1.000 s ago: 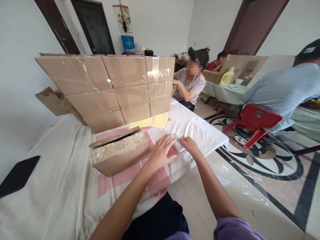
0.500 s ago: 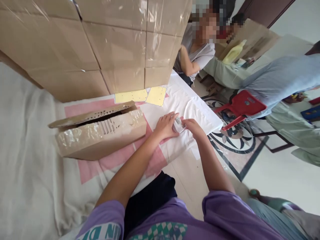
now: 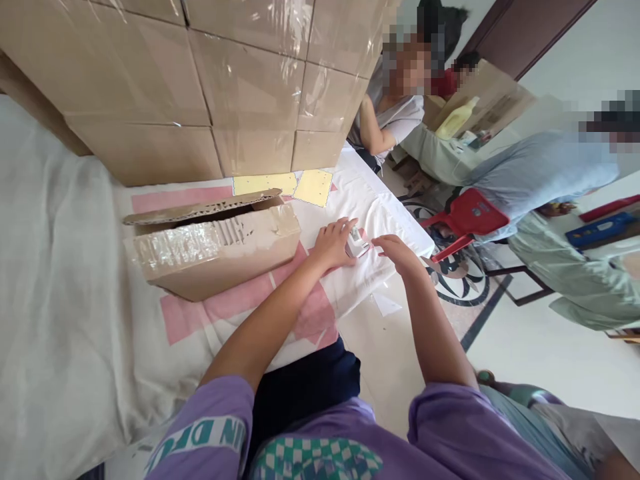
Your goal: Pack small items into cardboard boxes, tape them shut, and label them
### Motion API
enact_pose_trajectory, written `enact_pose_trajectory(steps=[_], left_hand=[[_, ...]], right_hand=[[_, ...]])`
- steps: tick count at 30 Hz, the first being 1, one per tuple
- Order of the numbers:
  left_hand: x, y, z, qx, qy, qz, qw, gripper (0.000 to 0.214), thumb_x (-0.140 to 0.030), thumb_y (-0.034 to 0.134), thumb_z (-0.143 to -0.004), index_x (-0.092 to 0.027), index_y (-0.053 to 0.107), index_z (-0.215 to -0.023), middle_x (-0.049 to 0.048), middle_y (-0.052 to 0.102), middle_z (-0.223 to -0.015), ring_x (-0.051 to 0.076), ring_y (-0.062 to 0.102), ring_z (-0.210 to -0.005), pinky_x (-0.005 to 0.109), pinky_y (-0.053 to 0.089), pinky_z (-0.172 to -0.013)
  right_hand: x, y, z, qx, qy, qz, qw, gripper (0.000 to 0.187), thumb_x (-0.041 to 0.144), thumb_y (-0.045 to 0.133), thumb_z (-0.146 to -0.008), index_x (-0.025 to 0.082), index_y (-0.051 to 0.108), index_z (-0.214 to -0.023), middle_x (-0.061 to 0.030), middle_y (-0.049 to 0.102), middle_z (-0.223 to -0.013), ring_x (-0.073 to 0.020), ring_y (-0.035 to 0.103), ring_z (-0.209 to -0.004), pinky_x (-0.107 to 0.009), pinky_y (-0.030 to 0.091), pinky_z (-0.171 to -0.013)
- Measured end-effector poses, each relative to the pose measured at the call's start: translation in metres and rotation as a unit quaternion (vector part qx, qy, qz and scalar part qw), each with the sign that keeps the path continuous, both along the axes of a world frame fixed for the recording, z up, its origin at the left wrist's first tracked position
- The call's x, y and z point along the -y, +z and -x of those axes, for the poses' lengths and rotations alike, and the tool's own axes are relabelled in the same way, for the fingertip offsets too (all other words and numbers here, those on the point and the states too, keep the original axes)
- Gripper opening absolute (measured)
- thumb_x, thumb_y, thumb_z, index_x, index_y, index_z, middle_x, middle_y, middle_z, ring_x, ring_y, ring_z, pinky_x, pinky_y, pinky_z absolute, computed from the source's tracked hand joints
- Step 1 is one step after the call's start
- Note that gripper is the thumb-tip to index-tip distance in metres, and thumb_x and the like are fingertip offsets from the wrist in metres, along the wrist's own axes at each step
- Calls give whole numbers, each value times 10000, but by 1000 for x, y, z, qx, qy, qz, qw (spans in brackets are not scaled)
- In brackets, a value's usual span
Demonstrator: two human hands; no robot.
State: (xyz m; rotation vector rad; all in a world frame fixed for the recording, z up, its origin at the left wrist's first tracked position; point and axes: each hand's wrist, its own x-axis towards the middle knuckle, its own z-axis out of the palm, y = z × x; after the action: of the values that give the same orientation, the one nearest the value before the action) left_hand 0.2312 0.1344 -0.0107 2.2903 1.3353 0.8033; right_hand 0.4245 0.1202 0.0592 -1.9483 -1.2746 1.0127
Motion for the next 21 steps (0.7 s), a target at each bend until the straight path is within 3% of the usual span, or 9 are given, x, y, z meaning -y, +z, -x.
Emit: enact_pose_trajectory(steps=[5, 12, 21], left_hand=[[-2, 0, 0, 8, -2, -3, 1000, 1094, -469, 801, -673, -260, 274, -1610, 126, 357, -1663, 369, 441, -1419, 498, 359, -1140], [-2, -1, -2, 12, 0, -2, 1000, 1080, -464, 782, -678, -273, 269, -1609, 117, 367, -1655, 366, 450, -1420, 490, 360, -1141], [0, -3, -3, -4, 10, 2, 1000, 1113, -438, 797, -674, -296, 243, -1628, 105, 306, -1703, 365, 391, -1478, 494, 332, -1174]], right_hand=[[16, -12, -5, -30, 4, 26, 999, 156, 341, 763, -706, 219, 665, -714, -42, 661, -833, -225, 627, -886, -326, 519, -740], [19, -28, -8, -69, 29, 20, 997, 201, 399, 740, -691, 219, 652, -670, -19, 613, -745, -197, 599, -797, -336, 510, -748], [10, -15, -8, -24, 16, -58, 998, 164, 377, 711, -698, 238, 628, -669, -9, 610, -747, -211, 596, -869, -340, 498, -767]])
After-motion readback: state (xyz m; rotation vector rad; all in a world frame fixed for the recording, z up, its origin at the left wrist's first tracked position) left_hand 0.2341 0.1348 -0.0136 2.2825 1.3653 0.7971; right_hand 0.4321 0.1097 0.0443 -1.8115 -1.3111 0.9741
